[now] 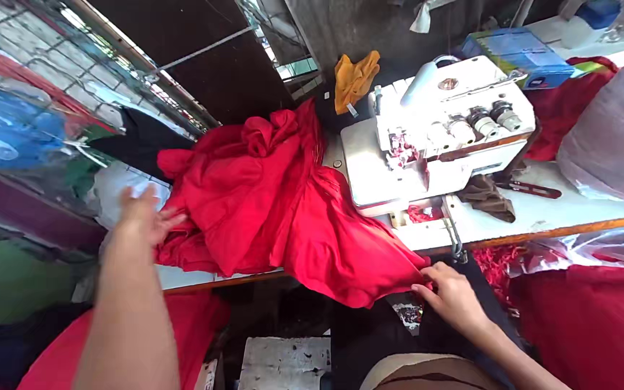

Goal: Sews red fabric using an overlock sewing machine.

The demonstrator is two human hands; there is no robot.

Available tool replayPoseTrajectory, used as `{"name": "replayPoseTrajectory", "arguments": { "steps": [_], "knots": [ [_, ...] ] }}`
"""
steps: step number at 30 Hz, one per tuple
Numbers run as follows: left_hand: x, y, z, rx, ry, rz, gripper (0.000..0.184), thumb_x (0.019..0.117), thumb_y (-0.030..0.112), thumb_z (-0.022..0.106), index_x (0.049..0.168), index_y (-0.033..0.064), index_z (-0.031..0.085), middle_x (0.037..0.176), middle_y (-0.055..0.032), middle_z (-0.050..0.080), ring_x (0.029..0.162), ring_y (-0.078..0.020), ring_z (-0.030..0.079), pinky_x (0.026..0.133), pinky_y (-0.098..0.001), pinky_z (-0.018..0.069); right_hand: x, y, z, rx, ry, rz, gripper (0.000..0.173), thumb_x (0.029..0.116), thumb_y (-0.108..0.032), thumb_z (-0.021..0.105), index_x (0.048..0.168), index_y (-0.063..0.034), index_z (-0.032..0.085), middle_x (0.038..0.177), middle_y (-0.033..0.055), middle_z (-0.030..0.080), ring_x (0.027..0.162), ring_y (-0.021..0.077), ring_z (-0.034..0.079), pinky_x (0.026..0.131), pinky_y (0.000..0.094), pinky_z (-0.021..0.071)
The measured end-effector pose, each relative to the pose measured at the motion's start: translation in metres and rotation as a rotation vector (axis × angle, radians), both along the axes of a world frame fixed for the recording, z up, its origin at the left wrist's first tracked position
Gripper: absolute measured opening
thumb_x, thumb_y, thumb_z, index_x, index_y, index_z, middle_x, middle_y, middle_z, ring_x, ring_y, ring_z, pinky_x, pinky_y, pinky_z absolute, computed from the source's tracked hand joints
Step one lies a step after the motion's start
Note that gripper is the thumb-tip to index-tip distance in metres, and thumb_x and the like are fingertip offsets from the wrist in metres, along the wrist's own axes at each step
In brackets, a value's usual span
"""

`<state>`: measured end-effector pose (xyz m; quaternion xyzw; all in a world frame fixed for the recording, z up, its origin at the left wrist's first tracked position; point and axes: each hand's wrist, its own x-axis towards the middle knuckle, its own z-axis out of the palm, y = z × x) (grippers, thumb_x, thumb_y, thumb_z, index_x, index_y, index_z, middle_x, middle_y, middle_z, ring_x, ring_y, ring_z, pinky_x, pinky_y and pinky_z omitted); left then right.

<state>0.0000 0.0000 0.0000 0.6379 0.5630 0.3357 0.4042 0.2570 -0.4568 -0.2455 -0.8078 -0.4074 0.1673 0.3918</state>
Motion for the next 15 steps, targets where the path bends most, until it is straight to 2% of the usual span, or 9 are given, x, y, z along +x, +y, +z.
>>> {"name": "replayPoseTrajectory", "arguments": {
  "steps": [1, 2, 4, 5, 8, 9, 11, 13, 15],
  "knots": [
    [0.004, -0.003, -0.027, 0.023, 0.070, -0.037, 0.072, 0.1074, 0.044, 0.044, 0.163, 0.0187, 0.007, 0.155, -0.0273, 0.034, 0.127, -0.0435, 0.053, 0.092, -0.0617, 0.0503, -0.004, 0.003, -0.014, 0.005, -0.012, 0.032, 0.029, 0.0872, -0.028, 0.077, 0.095, 0.0003, 0.075, 0.095, 0.0216, 0.069, 0.090, 0.0429, 0.069, 0.079, 0.0654, 0.0528],
    [0.018, -0.021, -0.045, 0.079, 0.169, -0.066, 0.072, 0.1069, 0.039, 0.049, 0.163, 0.0158, 0.011, 0.154, -0.0285, 0.038, 0.129, -0.0442, 0.052, 0.096, -0.0627, 0.0488, -0.005, 0.003, -0.021, 0.043, -0.023, 0.069, 0.030, 0.0859, -0.029, 0.078, 0.089, 0.0003, 0.074, 0.090, 0.0202, 0.069, 0.088, 0.0407, 0.068, 0.078, 0.0616, 0.0542],
    [0.049, -0.076, -0.065, 0.341, 0.397, -0.249, 0.065, 0.1029, 0.021, 0.059, 0.157, -0.0010, 0.029, 0.152, -0.0329, 0.041, 0.138, -0.0479, 0.044, 0.110, -0.0647, 0.0387, -0.001, -0.004, -0.015, 0.151, -0.011, 0.165, 0.028, 0.0839, -0.030, 0.075, 0.080, -0.0020, 0.072, 0.089, 0.0161, 0.067, 0.090, 0.0341, 0.065, 0.081, 0.0516, 0.0532],
    [0.062, -0.104, -0.072, 0.502, 0.447, -0.400, 0.058, 0.0997, 0.016, 0.061, 0.150, -0.0039, 0.041, 0.148, -0.0327, 0.045, 0.139, -0.0485, 0.042, 0.113, -0.0652, 0.0353, 0.001, -0.011, -0.005, 0.199, 0.029, 0.213, 0.024, 0.0830, -0.027, 0.071, 0.080, -0.0040, 0.074, 0.093, 0.0137, 0.067, 0.095, 0.0296, 0.063, 0.084, 0.0466, 0.0523],
    [0.111, -0.175, -0.095, 0.824, 0.264, -0.979, 0.033, 0.1004, 0.021, 0.055, 0.126, 0.0069, 0.070, 0.132, -0.0141, 0.066, 0.136, -0.0328, 0.052, 0.116, -0.0526, 0.0385, 0.008, -0.032, 0.039, 0.362, 0.370, 0.383, 0.012, 0.0813, -0.016, 0.071, 0.076, -0.0049, 0.072, 0.118, 0.0060, 0.068, 0.116, 0.0086, 0.060, 0.095, 0.0240, 0.0525],
    [0.129, -0.195, -0.099, 0.818, 0.209, -1.188, 0.031, 0.1042, 0.022, 0.051, 0.125, 0.0109, 0.071, 0.130, -0.0089, 0.068, 0.135, -0.0275, 0.054, 0.116, -0.0476, 0.0404, 0.007, -0.035, 0.051, 0.435, 0.482, 0.451, 0.014, 0.0818, -0.013, 0.072, 0.072, -0.0063, 0.065, 0.121, 0.0038, 0.067, 0.118, 0.0056, 0.060, 0.094, 0.0213, 0.0528],
    [0.158, -0.222, -0.102, 0.781, 0.202, -1.524, 0.032, 0.1076, 0.026, 0.047, 0.123, 0.0111, 0.071, 0.122, -0.0085, 0.071, 0.125, -0.0255, 0.062, 0.110, -0.0469, 0.0455, 0.004, -0.039, 0.071, 0.538, 0.602, 0.583, 0.024, 0.0855, -0.009, 0.071, 0.069, -0.0091, 0.053, 0.104, 0.0016, 0.067, 0.104, 0.0037, 0.060, 0.084, 0.0196, 0.0503],
    [0.176, -0.232, -0.098, 0.733, 0.311, -1.699, 0.035, 0.1072, 0.033, 0.048, 0.105, 0.0090, 0.073, 0.102, -0.0089, 0.073, 0.105, -0.0264, 0.068, 0.096, -0.0485, 0.0505, 0.006, -0.045, 0.088, 0.558, 0.607, 0.659, 0.029, 0.0895, -0.009, 0.071, 0.070, -0.0079, 0.050, 0.088, 0.0017, 0.062, 0.090, 0.0045, 0.058, 0.077, 0.0200, 0.0468],
    [0.181, -0.234, -0.086, 0.669, 0.542, -1.744, 0.044, 0.1063, 0.041, 0.047, 0.098, 0.0052, 0.071, 0.099, -0.0131, 0.072, 0.100, -0.0317, 0.068, 0.089, -0.0531, 0.0500, 0.010, -0.057, 0.095, 0.525, 0.499, 0.597, 0.029, 0.0897, -0.012, 0.073, 0.071, -0.0081, 0.051, 0.081, 0.0005, 0.059, 0.081, 0.0033, 0.056, 0.069, 0.0183, 0.0439]
  ]
}}
